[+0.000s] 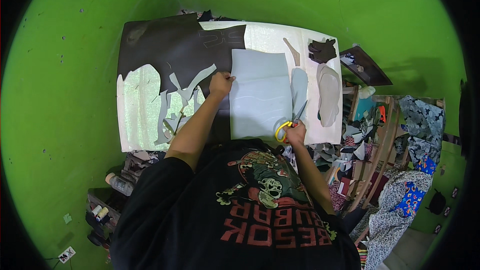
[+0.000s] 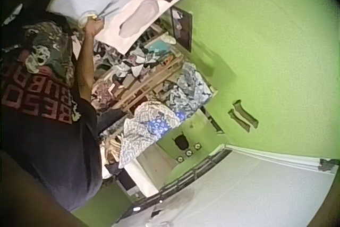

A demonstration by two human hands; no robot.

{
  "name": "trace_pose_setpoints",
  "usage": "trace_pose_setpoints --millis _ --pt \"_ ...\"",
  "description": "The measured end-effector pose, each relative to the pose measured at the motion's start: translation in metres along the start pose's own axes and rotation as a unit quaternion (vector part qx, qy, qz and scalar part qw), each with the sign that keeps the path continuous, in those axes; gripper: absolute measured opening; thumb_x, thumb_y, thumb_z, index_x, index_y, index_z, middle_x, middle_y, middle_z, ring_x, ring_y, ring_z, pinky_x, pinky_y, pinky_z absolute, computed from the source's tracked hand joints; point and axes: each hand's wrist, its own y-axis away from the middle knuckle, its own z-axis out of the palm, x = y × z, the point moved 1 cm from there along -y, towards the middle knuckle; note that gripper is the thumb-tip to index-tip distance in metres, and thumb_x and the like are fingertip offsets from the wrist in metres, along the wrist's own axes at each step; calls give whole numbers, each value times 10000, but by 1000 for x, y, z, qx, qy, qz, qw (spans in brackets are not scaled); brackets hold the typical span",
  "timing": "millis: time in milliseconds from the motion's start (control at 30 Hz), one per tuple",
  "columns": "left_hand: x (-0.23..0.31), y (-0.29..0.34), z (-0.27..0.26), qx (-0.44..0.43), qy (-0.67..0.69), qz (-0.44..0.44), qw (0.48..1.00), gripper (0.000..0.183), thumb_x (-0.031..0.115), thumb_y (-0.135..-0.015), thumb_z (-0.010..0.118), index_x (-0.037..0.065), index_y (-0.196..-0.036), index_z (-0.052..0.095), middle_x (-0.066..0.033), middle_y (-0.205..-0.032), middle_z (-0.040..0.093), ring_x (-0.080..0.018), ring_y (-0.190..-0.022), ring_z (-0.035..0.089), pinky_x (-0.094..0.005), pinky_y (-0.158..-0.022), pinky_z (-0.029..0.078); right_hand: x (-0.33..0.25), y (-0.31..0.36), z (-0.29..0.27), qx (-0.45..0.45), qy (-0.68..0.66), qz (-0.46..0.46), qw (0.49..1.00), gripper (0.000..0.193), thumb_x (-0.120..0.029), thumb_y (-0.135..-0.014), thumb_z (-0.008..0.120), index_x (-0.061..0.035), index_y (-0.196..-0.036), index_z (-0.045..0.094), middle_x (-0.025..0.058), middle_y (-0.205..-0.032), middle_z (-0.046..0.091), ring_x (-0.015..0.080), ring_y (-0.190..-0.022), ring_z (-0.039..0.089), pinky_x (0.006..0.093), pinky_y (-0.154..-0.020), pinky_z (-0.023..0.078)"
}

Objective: Manually cutting patterns for shoe components from synthetic material using scissors and a paper template.

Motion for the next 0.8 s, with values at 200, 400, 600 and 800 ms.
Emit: trace_pose_setpoints --millis 200,400,600,800 --pt "16 -5 -21 87 108 78 987 218 195 -792 791 8 -853 697 -148 -764 698 -275 -692 668 -374 -664 510 1 -22 -20 1 -105 17 994 240 4 -692 757 -7 -871 597 13 -734 614 112 -647 577 294 -610 493" --pt "38 -23 -29 63 285 182 939 187 156 -897 731 5 -891 623 -17 -712 602 -72 -627 568 -221 -518 459 -10 -26 -46 -59 -287 -46 955 230 38 -751 691 -38 -949 603 8 -811 626 113 -704 593 271 -644 496" --pt "1 -25 -22 -59 245 53 966 183 122 -919 649 36 -1065 579 -51 -847 605 -138 -694 572 -306 -545 527 -8 -7 -31 -124 -300 69 943 207 -43 -789 676 -53 -988 620 8 -855 643 131 -754 603 299 -732 498" --pt "9 45 -20 -316 205 -38 926 622 129 -916 628 151 -1455 317 -140 -1210 568 -211 -914 635 -366 -668 567 -15 16 -5 -187 -229 52 954 261 -5 -760 697 -37 -1006 618 16 -872 658 122 -755 612 283 -723 504"
